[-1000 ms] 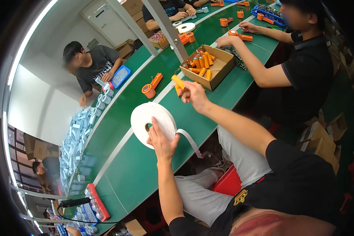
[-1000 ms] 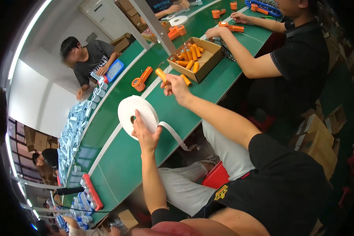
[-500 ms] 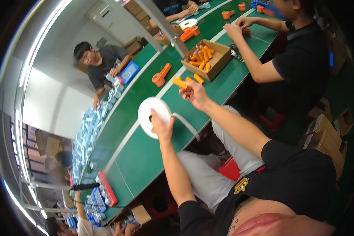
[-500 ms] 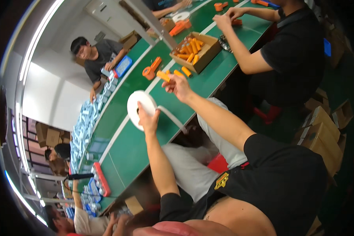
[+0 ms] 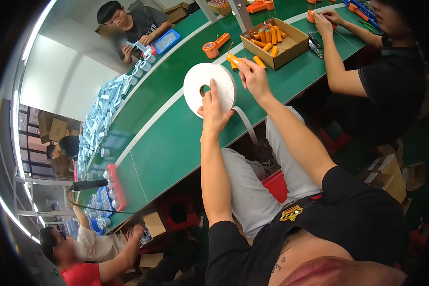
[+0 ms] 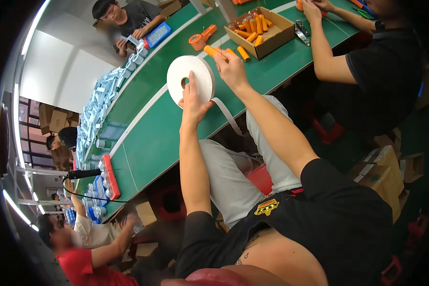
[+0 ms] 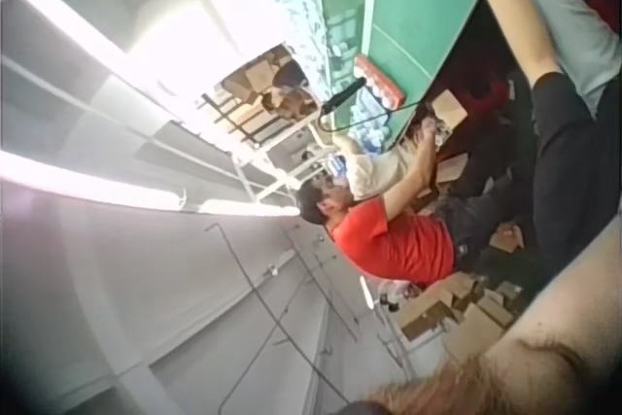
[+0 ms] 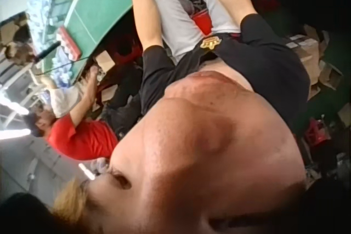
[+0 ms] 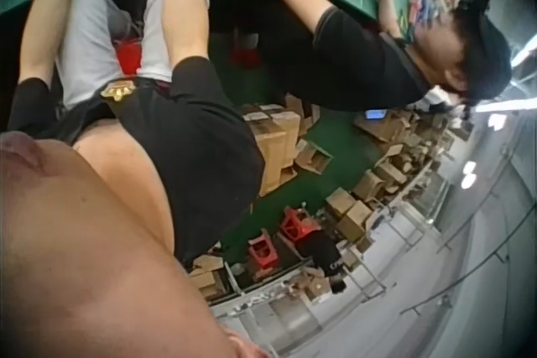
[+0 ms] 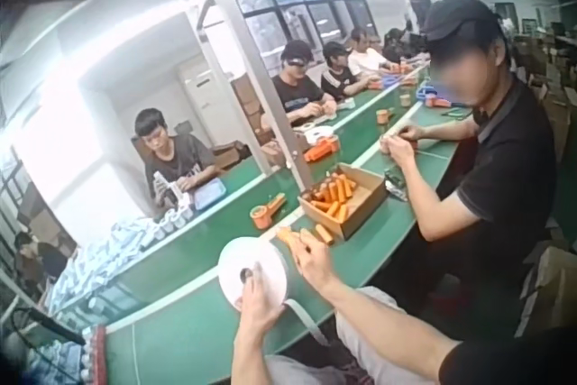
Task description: The person applies tape to battery packs, fits the batteries into plastic housings, handles cardboard inserts, and works on a harness at an assembly line.
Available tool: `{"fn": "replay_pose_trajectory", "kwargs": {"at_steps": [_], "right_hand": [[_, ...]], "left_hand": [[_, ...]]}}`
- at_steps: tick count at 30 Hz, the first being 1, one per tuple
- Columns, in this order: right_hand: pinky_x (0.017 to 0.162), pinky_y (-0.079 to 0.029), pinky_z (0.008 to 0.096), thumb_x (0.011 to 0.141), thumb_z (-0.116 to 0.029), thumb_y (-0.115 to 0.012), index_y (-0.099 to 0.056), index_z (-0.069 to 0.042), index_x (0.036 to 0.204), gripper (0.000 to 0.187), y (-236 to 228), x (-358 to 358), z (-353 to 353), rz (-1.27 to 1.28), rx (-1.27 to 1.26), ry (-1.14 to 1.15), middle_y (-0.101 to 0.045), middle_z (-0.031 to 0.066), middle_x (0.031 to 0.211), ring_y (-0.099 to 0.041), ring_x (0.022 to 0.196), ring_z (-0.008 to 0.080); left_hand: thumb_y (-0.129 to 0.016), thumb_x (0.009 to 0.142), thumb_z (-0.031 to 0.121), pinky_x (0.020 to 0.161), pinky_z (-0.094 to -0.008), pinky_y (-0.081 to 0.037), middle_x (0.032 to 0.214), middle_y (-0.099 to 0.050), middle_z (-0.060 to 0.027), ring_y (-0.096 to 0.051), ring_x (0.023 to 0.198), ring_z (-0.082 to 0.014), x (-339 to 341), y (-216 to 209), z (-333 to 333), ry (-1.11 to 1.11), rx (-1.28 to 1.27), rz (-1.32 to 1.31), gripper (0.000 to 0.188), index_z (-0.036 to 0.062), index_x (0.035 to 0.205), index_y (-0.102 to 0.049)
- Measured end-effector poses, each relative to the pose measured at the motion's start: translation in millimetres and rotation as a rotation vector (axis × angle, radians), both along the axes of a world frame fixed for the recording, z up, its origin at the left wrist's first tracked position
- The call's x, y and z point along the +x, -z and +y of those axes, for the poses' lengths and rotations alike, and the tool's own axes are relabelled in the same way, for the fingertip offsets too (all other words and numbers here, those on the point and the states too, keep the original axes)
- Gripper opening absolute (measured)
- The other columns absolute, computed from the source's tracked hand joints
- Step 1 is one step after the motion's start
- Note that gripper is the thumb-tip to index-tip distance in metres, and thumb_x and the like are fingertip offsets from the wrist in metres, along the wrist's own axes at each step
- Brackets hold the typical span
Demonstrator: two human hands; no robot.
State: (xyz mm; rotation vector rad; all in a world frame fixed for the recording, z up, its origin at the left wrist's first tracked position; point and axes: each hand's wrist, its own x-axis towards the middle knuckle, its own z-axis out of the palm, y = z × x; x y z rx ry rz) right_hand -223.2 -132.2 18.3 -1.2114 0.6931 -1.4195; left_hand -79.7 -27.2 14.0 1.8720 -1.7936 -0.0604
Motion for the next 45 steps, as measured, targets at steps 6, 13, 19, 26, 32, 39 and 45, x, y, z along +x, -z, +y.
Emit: {"fn": "replay_pose_trajectory", "kwargs": {"at_steps": [6, 13, 19, 26, 32, 39, 45], "right_hand": [[0.063, -0.047, 0.0287, 0.095, -0.026, -0.057, -0.065, -0.001, 0.12, 0.036, -3, -2, 5, 0.249, -0.16, 0.073, -0.066, 0.0098, 0.083, -0.061, 0.07, 0.0154], [0.066, -0.047, 0.0272, 0.091, -0.025, -0.064, -0.063, 0.005, 0.121, 0.043, -9, -10, 3, 0.436, -0.28, 0.102, -0.067, 0.0084, 0.083, -0.058, 0.071, 0.0113], [0.069, -0.047, 0.0247, 0.091, -0.021, -0.064, -0.064, 0.005, 0.121, 0.04, -7, -19, -6, 0.455, -0.117, -0.053, -0.066, 0.005, 0.081, -0.057, 0.075, 0.0076], [0.075, -0.045, 0.0192, 0.093, -0.016, -0.061, -0.057, 0.001, 0.131, 0.042, 3, -25, -21, 0.174, -0.087, -0.302, -0.063, 0.0004, 0.08, -0.055, 0.08, 0.0054], [0.076, -0.046, 0.0199, 0.094, -0.015, -0.06, -0.058, 0.001, 0.125, 0.035, 11, -25, -23, 0.222, -0.154, -0.278, -0.066, 0.0033, 0.087, -0.057, 0.083, 0.0057], [0.07, -0.045, 0.019, 0.095, -0.019, -0.065, -0.049, -0.002, 0.129, 0.042, 6, -16, -17, 0.07, -0.186, -0.142, -0.065, 0.0034, 0.088, -0.058, 0.08, 0.0048], [0.073, -0.051, 0.0246, 0.088, -0.015, -0.074, -0.043, -0.003, 0.129, 0.053, 5, -13, -12, -0.041, -0.191, -0.075, -0.064, 0.0085, 0.096, -0.062, 0.084, 0.0114]], "left_hand": [[-0.089, 0.057, 0.014, 0.087, -0.0518, -0.034, 0.129, -0.049, -0.0115, -0.048, 0.121, -0.0329, -2, 1, 0, 0.041, -0.018, -0.041, 0.124, 0.0149, 0.157, -0.014], [-0.089, 0.057, 0.013, 0.087, -0.052, -0.034, 0.13, -0.049, -0.0107, -0.048, 0.122, -0.0325, 0, 1, 1, 0.049, -0.02, -0.027, 0.124, 0.016, 0.157, -0.016], [-0.088, 0.056, 0.01, 0.098, -0.048, -0.027, 0.132, -0.051, -0.0117, -0.046, 0.127, -0.0323, -2, -2, 4, 0.026, 0.028, -0.039, 0.121, 0.0173, 0.156, -0.021], [-0.08, 0.055, 0.002, 0.095, -0.0511, -0.03, 0.13, -0.05, -0.0092, -0.047, 0.126, -0.0285, -2, -9, 7, 0.119, 0.036, -0.062, 0.114, 0.0202, 0.155, -0.028], [-0.079, 0.051, 0.005, 0.093, -0.0462, -0.029, 0.122, -0.054, -0.0077, -0.051, 0.118, -0.0273, -3, -9, 7, 0.094, -0.029, -0.089, 0.112, 0.0179, 0.153, -0.033], [-0.082, 0.05, 0.026, 0.089, -0.0437, -0.029, 0.105, -0.057, -0.007, -0.054, 0.1, -0.0279, -7, -6, 2, 0.078, -0.169, -0.058, 0.109, 0.0148, 0.15, -0.038], [-0.08, 0.057, 0.036, 0.089, -0.0462, -0.029, 0.106, -0.058, -0.0111, -0.054, 0.101, -0.0293, -9, 1, -3, 0.033, -0.24, 0.012, 0.103, 0.0102, 0.148, -0.038]]}}
